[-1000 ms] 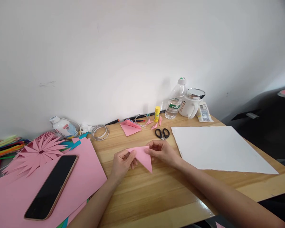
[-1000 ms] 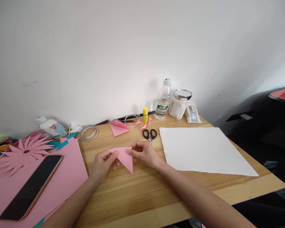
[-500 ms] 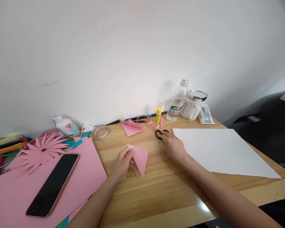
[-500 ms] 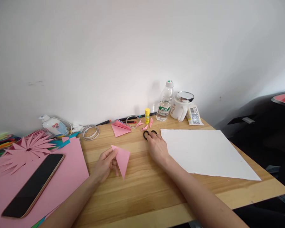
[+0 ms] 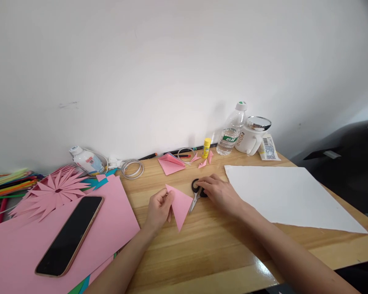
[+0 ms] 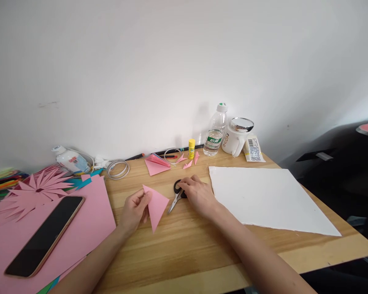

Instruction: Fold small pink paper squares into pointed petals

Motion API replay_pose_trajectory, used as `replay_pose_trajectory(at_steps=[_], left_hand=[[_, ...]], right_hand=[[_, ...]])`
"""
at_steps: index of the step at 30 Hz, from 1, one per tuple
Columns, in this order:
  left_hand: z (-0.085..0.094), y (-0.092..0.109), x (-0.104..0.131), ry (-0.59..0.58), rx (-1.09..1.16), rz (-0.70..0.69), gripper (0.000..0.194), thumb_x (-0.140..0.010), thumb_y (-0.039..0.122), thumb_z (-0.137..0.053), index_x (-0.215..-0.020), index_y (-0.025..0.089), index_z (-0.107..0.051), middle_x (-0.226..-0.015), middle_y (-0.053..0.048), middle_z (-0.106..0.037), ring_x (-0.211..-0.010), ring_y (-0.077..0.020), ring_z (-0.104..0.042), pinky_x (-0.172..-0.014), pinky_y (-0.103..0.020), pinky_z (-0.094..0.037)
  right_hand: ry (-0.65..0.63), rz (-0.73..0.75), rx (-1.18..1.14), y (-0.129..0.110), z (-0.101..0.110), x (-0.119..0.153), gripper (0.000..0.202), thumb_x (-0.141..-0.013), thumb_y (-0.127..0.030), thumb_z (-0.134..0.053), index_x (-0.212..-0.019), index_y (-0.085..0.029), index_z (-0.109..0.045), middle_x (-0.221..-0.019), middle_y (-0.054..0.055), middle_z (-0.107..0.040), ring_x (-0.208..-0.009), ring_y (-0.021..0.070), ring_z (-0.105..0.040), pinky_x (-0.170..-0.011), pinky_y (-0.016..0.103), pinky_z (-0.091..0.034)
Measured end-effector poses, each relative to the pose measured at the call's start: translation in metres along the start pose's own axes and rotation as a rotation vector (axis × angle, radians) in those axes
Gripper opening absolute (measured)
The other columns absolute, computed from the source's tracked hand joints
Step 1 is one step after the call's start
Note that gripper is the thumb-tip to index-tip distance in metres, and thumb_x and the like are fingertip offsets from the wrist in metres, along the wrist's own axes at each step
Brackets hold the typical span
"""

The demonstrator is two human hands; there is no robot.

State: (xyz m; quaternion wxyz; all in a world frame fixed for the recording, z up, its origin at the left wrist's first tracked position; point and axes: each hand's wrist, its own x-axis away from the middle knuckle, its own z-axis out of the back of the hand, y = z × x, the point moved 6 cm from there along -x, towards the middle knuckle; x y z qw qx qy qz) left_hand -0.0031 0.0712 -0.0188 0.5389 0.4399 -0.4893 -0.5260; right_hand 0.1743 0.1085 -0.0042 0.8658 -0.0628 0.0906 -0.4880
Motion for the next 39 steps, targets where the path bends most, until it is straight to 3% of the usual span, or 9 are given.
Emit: replay_pose_trajectory(at_steps=[5,8,12,16,20,28,33,39], left_hand=[[0.004,0.005,0.0,0.05,-0.022,-0.018,0.036,-0.077,0.045,-0.051,-0.059,0.016,-0.043,-0.043,0.008,-0.043,-0.028,-0.0029,-0.036,-0.028,-0.015,-0.021],[0.005,0.006,0.0,0.074,-0.039,-0.025,0.037,-0.077,0.046,-0.052,-0.057,0.016,-0.042,-0.042,0.008,-0.042,-0.028,-0.0031,-0.035,-0.029,-0.015,-0.02],[0.007,0.006,0.0,0.115,-0.021,-0.026,0.036,-0.076,0.046,-0.054,-0.058,0.016,-0.046,-0.041,0.008,-0.042,-0.028,-0.0034,-0.035,-0.029,-0.016,-0.021],[0.008,0.009,0.001,0.143,0.014,-0.019,0.035,-0.075,0.046,-0.055,-0.058,0.016,-0.047,-0.04,0.008,-0.041,-0.028,-0.0035,-0.034,-0.028,-0.015,-0.021],[0.008,0.011,0.002,0.148,0.032,-0.021,0.036,-0.073,0.047,-0.057,-0.056,0.016,-0.046,-0.04,0.008,-0.041,-0.029,-0.0038,-0.034,-0.029,-0.016,-0.022],[0.01,0.01,0.003,0.138,0.021,-0.034,0.034,-0.075,0.046,-0.054,-0.06,0.017,-0.047,-0.041,0.008,-0.037,-0.032,-0.0044,-0.031,-0.03,-0.016,-0.024],[0.013,0.014,0.003,0.169,-0.045,-0.08,0.032,-0.076,0.044,-0.054,-0.061,0.016,-0.05,-0.045,0.007,-0.037,-0.038,-0.0044,-0.029,-0.035,-0.016,-0.02],[0.012,0.016,0.004,0.162,-0.083,-0.111,0.031,-0.076,0.044,-0.053,-0.065,0.015,-0.054,-0.052,0.005,-0.041,-0.045,-0.0058,-0.029,-0.04,-0.018,-0.02]], right_hand=[[-0.106,-0.063,0.001,0.003,-0.005,0.0,0.021,-0.08,-0.021,-0.051,-0.099,-0.023,-0.062,-0.094,0.007,-0.061,-0.09,0.0226,-0.052,-0.063,0.027,-0.042],[-0.068,-0.128,-0.091,0.007,-0.005,0.0,0.021,-0.081,-0.023,-0.05,-0.099,-0.017,-0.059,-0.091,0.009,-0.061,-0.092,0.0236,-0.052,-0.069,0.03,-0.042],[-0.025,-0.119,-0.585,0.004,-0.004,-0.001,0.029,-0.082,-0.02,-0.046,-0.111,-0.017,-0.05,-0.086,0.005,-0.061,-0.077,0.0155,-0.055,-0.07,0.028,-0.042],[-0.121,-0.003,-1.249,-0.013,-0.002,0.0,0.026,-0.084,-0.033,-0.048,-0.102,-0.015,-0.051,-0.087,0.006,-0.06,-0.072,0.0119,-0.054,-0.068,0.026,-0.043],[-0.251,0.043,-1.544,-0.023,-0.001,0.004,0.044,-0.08,-0.036,-0.057,-0.117,-0.014,-0.045,-0.09,0.008,-0.061,-0.074,0.0117,-0.055,-0.073,0.029,-0.042],[-0.27,0.046,-1.419,-0.028,-0.001,0.007,0.059,-0.072,-0.03,-0.065,-0.126,-0.016,-0.044,-0.09,0.005,-0.059,-0.083,0.0136,-0.057,-0.075,0.028,-0.044],[-0.206,0.128,-1.287,-0.039,0.004,0.006,0.044,-0.073,-0.025,-0.061,-0.115,-0.014,-0.055,-0.104,0.006,-0.059,-0.097,0.0163,-0.055,-0.09,0.03,-0.041],[-0.167,0.156,-1.206,-0.042,0.005,0.008,0.036,-0.071,-0.018,-0.058,-0.107,-0.015,-0.058,-0.093,0.003,-0.061,-0.082,0.0127,-0.056,-0.078,0.025,-0.046]])
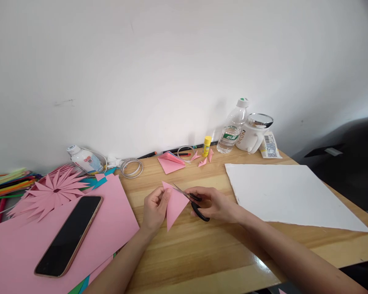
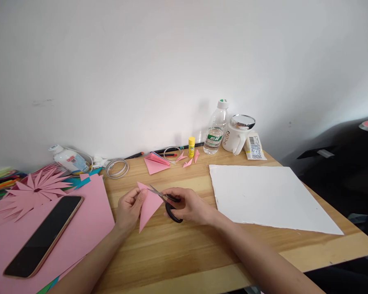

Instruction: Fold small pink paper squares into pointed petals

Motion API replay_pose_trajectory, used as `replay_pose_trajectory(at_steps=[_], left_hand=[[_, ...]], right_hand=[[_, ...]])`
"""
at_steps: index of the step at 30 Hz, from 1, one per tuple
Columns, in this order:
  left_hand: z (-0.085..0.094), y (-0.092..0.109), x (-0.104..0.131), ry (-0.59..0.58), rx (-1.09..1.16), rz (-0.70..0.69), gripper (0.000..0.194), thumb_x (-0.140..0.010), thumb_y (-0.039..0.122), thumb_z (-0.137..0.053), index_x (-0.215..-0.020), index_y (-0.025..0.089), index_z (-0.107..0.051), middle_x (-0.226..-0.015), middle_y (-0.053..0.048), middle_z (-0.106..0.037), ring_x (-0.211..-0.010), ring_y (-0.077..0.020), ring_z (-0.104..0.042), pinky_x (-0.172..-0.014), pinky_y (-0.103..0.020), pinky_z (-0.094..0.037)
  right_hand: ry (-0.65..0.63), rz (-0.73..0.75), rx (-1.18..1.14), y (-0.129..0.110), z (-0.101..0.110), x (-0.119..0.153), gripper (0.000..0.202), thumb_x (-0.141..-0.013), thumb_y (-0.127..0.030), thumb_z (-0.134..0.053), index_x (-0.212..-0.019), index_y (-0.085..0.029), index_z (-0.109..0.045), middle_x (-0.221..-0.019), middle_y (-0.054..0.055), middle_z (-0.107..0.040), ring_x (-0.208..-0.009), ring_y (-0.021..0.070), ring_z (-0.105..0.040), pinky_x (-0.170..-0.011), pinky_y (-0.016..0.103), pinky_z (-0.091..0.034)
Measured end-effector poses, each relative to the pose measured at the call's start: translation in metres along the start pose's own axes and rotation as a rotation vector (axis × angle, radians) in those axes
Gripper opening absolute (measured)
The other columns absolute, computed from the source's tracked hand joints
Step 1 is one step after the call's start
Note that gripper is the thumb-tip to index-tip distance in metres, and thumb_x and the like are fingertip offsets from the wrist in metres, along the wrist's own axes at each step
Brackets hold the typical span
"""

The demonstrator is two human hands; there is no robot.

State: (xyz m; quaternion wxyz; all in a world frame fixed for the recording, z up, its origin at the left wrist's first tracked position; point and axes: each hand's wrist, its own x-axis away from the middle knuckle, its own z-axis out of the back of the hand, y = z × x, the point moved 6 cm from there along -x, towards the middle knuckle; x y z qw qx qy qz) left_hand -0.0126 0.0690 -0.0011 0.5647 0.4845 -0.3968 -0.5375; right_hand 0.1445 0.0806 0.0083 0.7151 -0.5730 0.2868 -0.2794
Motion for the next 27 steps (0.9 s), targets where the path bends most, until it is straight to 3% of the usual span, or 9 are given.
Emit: replay_pose_trajectory(at_steps=[6,18,27], left_hand=[[-0.0001,0.003,-0.0003,-0.003,-0.024,-0.012,0.033,-0.074,0.045,-0.054,-0.062,0.015,-0.056,-0.052,0.004,-0.041,-0.046,-0.0069,-0.03,-0.041,-0.018,-0.021],[-0.0001,-0.0005,-0.0005,-0.006,-0.002,0.004,0.034,-0.074,0.046,-0.055,-0.062,0.015,-0.054,-0.052,0.004,-0.04,-0.047,-0.007,-0.029,-0.041,-0.018,-0.021],[-0.0014,0.001,-0.0011,-0.007,-0.023,-0.009,0.033,-0.075,0.044,-0.054,-0.058,0.015,-0.051,-0.05,0.005,-0.038,-0.045,-0.0063,-0.029,-0.041,-0.018,-0.021]], right_hand=[[0.04,0.03,0.025,-0.0019,-0.0001,0.0001,0.035,-0.073,-0.018,-0.053,-0.107,-0.014,-0.06,-0.1,0.005,-0.063,-0.089,0.0162,-0.056,-0.081,0.027,-0.046],[0.148,0.062,0.332,-0.0011,0.004,0.0022,0.029,-0.076,-0.021,-0.052,-0.102,-0.017,-0.065,-0.075,0.002,-0.062,-0.068,0.0122,-0.052,-0.063,0.021,-0.043],[0.141,0.033,0.248,0.0037,0.0048,0.0022,0.025,-0.078,-0.025,-0.049,-0.092,-0.017,-0.068,-0.069,-0.002,-0.06,-0.064,0.0117,-0.052,-0.058,0.019,-0.04]])
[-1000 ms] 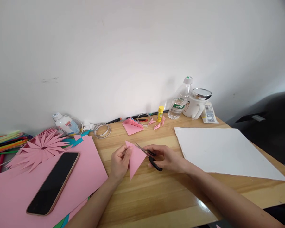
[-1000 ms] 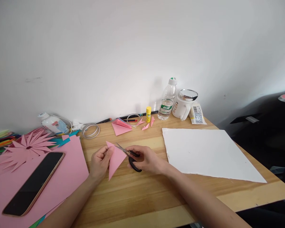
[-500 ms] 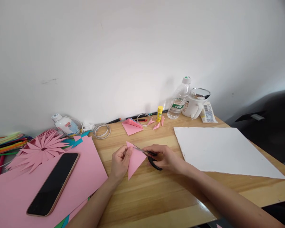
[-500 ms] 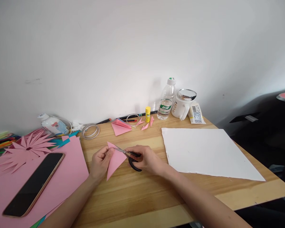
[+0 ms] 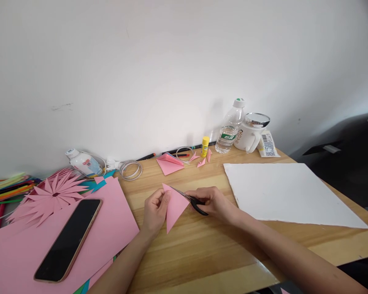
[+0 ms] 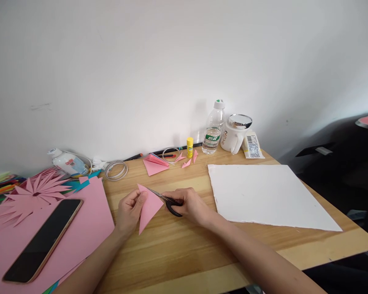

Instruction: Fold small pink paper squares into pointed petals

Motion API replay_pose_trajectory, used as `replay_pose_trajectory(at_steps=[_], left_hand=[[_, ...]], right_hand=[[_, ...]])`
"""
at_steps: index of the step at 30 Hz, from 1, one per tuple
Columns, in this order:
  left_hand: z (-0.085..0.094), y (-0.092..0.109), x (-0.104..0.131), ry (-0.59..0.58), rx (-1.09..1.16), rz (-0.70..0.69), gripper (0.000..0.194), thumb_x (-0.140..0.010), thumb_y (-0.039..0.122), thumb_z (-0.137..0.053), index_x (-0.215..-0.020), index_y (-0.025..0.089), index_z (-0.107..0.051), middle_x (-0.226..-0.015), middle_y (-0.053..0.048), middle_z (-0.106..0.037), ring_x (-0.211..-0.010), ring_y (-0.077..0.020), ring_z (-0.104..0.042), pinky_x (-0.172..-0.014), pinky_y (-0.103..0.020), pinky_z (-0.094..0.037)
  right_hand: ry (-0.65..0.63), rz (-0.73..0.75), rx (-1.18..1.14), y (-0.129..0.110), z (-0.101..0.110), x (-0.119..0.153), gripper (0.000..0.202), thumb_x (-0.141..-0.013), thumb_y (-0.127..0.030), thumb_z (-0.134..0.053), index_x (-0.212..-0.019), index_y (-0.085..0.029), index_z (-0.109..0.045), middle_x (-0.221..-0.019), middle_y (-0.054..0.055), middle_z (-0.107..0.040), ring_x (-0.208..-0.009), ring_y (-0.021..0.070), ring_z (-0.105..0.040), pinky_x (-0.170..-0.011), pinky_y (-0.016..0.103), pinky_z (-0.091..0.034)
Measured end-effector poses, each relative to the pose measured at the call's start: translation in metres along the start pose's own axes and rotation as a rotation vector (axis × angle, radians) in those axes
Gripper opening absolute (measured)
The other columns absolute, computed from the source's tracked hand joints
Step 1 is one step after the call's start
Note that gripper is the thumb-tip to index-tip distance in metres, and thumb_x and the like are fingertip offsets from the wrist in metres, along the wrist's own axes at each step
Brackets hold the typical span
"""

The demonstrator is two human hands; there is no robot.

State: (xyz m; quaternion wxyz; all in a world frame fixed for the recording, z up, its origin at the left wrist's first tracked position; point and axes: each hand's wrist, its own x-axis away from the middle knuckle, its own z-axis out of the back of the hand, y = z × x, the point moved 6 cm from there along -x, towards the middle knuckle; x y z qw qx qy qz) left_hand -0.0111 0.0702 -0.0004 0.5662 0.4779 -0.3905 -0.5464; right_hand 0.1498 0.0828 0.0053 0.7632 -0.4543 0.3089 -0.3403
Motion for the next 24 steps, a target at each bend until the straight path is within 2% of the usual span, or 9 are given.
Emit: replay_pose_trajectory(at_steps=[4,8,13,24], left_hand=[[0.0007,-0.0031,-0.0005,-0.004,0.028,0.014,0.032,-0.075,0.043,-0.054,-0.06,0.015,-0.051,-0.051,0.005,-0.039,-0.046,-0.0063,-0.03,-0.042,-0.018,-0.022],[0.0005,-0.003,-0.0003,-0.023,0.018,0.012,0.031,-0.077,0.043,-0.052,-0.065,0.014,-0.053,-0.054,0.004,-0.041,-0.047,-0.0064,-0.032,-0.042,-0.018,-0.022],[-0.0036,0.0016,0.0,-0.057,0.005,-0.013,0.032,-0.077,0.043,-0.052,-0.066,0.014,-0.058,-0.053,0.004,-0.04,-0.047,-0.0063,-0.03,-0.041,-0.018,-0.02],[-0.0042,-0.0036,-0.001,-0.083,0.013,0.0,0.033,-0.078,0.044,-0.051,-0.065,0.014,-0.052,-0.055,0.005,-0.038,-0.049,-0.0064,-0.029,-0.043,-0.018,-0.021]], right_hand=[[-0.015,-0.025,-0.069,0.0019,0.0004,-0.0011,0.028,-0.076,-0.028,-0.053,-0.098,-0.016,-0.066,-0.075,0.0,-0.062,-0.069,0.0138,-0.054,-0.061,0.021,-0.042],[-0.017,-0.009,-0.04,0.0004,0.0005,-0.0017,0.031,-0.07,-0.025,-0.06,-0.1,-0.015,-0.064,-0.081,0.002,-0.063,-0.072,0.0139,-0.054,-0.064,0.021,-0.043],[-0.002,0.014,0.007,-0.0013,-0.0005,-0.0013,0.027,-0.073,-0.021,-0.055,-0.098,-0.017,-0.064,-0.078,0.002,-0.062,-0.07,0.0126,-0.053,-0.063,0.02,-0.042],[0.019,0.024,0.154,0.0017,0.0016,0.0,0.026,-0.072,-0.013,-0.054,-0.094,-0.02,-0.065,-0.067,-0.001,-0.051,-0.063,0.0095,-0.045,-0.059,0.018,-0.037]])
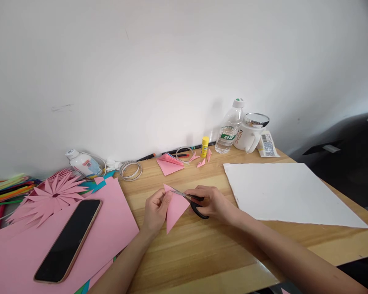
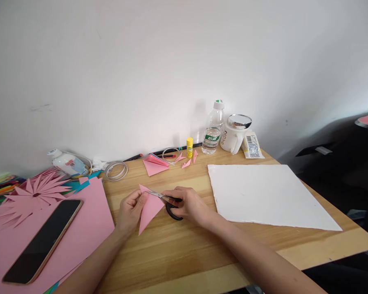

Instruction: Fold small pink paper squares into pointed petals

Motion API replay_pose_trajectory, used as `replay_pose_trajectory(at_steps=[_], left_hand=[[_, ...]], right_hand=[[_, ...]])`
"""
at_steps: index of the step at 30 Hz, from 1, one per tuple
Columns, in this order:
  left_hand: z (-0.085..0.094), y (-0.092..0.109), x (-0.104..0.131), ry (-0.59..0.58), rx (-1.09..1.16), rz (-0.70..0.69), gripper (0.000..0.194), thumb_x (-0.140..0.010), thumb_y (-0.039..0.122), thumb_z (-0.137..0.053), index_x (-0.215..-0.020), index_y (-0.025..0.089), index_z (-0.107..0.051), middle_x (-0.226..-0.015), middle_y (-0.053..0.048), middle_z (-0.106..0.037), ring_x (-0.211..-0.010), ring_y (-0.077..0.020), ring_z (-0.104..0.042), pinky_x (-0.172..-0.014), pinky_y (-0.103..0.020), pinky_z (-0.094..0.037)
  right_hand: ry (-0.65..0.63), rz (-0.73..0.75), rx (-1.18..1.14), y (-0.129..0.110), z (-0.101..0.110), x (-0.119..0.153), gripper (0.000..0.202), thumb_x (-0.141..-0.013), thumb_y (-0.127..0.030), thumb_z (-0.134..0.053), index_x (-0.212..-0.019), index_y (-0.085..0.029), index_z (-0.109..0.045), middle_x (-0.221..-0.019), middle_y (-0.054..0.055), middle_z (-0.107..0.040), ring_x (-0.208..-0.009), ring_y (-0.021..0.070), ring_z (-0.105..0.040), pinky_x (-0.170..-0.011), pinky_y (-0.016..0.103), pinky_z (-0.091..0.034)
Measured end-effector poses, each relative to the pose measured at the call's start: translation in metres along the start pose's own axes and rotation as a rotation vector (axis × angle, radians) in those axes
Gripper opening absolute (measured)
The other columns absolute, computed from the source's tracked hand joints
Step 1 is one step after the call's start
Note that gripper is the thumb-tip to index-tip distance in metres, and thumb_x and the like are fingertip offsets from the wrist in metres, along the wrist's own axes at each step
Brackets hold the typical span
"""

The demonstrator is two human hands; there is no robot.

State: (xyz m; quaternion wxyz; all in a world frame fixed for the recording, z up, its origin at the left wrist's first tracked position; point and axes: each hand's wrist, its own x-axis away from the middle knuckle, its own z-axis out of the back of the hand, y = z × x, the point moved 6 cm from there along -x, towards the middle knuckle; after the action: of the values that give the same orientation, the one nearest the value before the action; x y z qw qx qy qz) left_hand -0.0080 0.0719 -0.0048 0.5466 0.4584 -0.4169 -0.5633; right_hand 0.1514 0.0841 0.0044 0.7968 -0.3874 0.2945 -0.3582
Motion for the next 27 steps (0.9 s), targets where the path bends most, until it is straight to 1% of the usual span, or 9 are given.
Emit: replay_pose_trajectory(at_steps=[4,7,11,14,17,19,22,24,27], left_hand=[[0.0,0.001,0.0,0.005,0.001,-0.017,0.034,-0.078,0.044,-0.05,-0.061,0.015,-0.048,-0.053,0.005,-0.034,-0.048,-0.0062,-0.027,-0.043,-0.019,-0.02],[0.001,0.001,-0.001,0.014,-0.015,-0.022,0.034,-0.079,0.044,-0.05,-0.06,0.015,-0.047,-0.053,0.006,-0.034,-0.048,-0.0062,-0.027,-0.043,-0.019,-0.02],[0.001,0.0,-0.001,0.014,-0.013,-0.012,0.035,-0.078,0.043,-0.051,-0.058,0.015,-0.044,-0.053,0.006,-0.033,-0.047,-0.0057,-0.028,-0.042,-0.018,-0.021],[0.001,-0.001,0.0,0.027,0.012,0.007,0.036,-0.078,0.043,-0.052,-0.056,0.016,-0.042,-0.05,0.007,-0.032,-0.044,-0.0048,-0.028,-0.04,-0.017,-0.02],[-0.001,-0.003,0.001,0.026,0.049,0.052,0.036,-0.077,0.044,-0.053,-0.056,0.016,-0.043,-0.047,0.007,-0.034,-0.039,-0.0045,-0.029,-0.036,-0.016,-0.021],[-0.002,-0.004,0.001,0.02,0.075,0.067,0.035,-0.076,0.045,-0.053,-0.057,0.017,-0.045,-0.046,0.007,-0.037,-0.036,-0.0051,-0.033,-0.034,-0.017,-0.024],[-0.001,-0.003,0.001,0.034,0.078,0.043,0.034,-0.076,0.043,-0.054,-0.057,0.016,-0.047,-0.046,0.006,-0.042,-0.035,-0.0056,-0.038,-0.034,-0.017,-0.027],[0.001,-0.001,0.0,0.055,0.065,0.028,0.034,-0.076,0.042,-0.055,-0.056,0.016,-0.048,-0.046,0.006,-0.041,-0.035,-0.005,-0.038,-0.033,-0.017,-0.026],[0.002,-0.002,0.0,0.084,0.059,0.031,0.034,-0.076,0.042,-0.055,-0.055,0.016,-0.048,-0.045,0.007,-0.04,-0.035,-0.0041,-0.037,-0.033,-0.016,-0.025]], right_hand=[[0.019,0.017,0.016,-0.003,0.001,0.0,0.02,-0.073,-0.013,-0.052,-0.087,-0.018,-0.066,-0.064,-0.002,-0.051,-0.062,0.0092,-0.045,-0.058,0.017,-0.036],[0.036,0.021,-0.006,-0.005,0.002,0.0,0.02,-0.075,-0.016,-0.051,-0.086,-0.018,-0.067,-0.064,-0.002,-0.054,-0.061,0.0093,-0.047,-0.056,0.017,-0.036],[0.039,0.006,-0.075,0.003,0.0,0.0,0.024,-0.076,-0.019,-0.05,-0.092,-0.018,-0.067,-0.07,-0.001,-0.062,-0.064,0.0115,-0.053,-0.057,0.018,-0.041],[0.153,-0.055,-0.053,0.018,0.008,-0.001,0.031,-0.074,-0.019,-0.051,-0.103,-0.019,-0.063,-0.077,0.0,-0.065,-0.069,0.0138,-0.058,-0.063,0.022,-0.045],[0.304,-0.147,0.147,0.032,0.025,0.0,0.042,-0.071,-0.016,-0.054,-0.112,-0.02,-0.057,-0.091,0.003,-0.065,-0.078,0.0163,-0.06,-0.072,0.027,-0.046],[0.325,-0.219,0.326,0.038,0.033,0.001,0.047,-0.069,-0.015,-0.057,-0.116,-0.021,-0.054,-0.101,0.006,-0.062,-0.086,0.019,-0.06,-0.076,0.029,-0.045],[0.261,-0.295,0.527,0.042,0.038,0.0,0.044,-0.073,-0.015,-0.055,-0.117,-0.021,-0.053,-0.109,0.007,-0.06,-0.093,0.0206,-0.058,-0.077,0.029,-0.043],[0.206,-0.308,0.641,0.041,0.038,-0.001,0.038,-0.078,-0.013,-0.049,-0.114,-0.021,-0.054,-0.107,0.007,-0.06,-0.092,0.02,-0.058,-0.075,0.028,-0.042],[0.122,-0.32,0.795,0.039,0.035,-0.002,0.036,-0.082,-0.008,-0.041,-0.114,-0.02,-0.054,-0.099,0.008,-0.061,-0.091,0.0202,-0.056,-0.074,0.03,-0.038]])
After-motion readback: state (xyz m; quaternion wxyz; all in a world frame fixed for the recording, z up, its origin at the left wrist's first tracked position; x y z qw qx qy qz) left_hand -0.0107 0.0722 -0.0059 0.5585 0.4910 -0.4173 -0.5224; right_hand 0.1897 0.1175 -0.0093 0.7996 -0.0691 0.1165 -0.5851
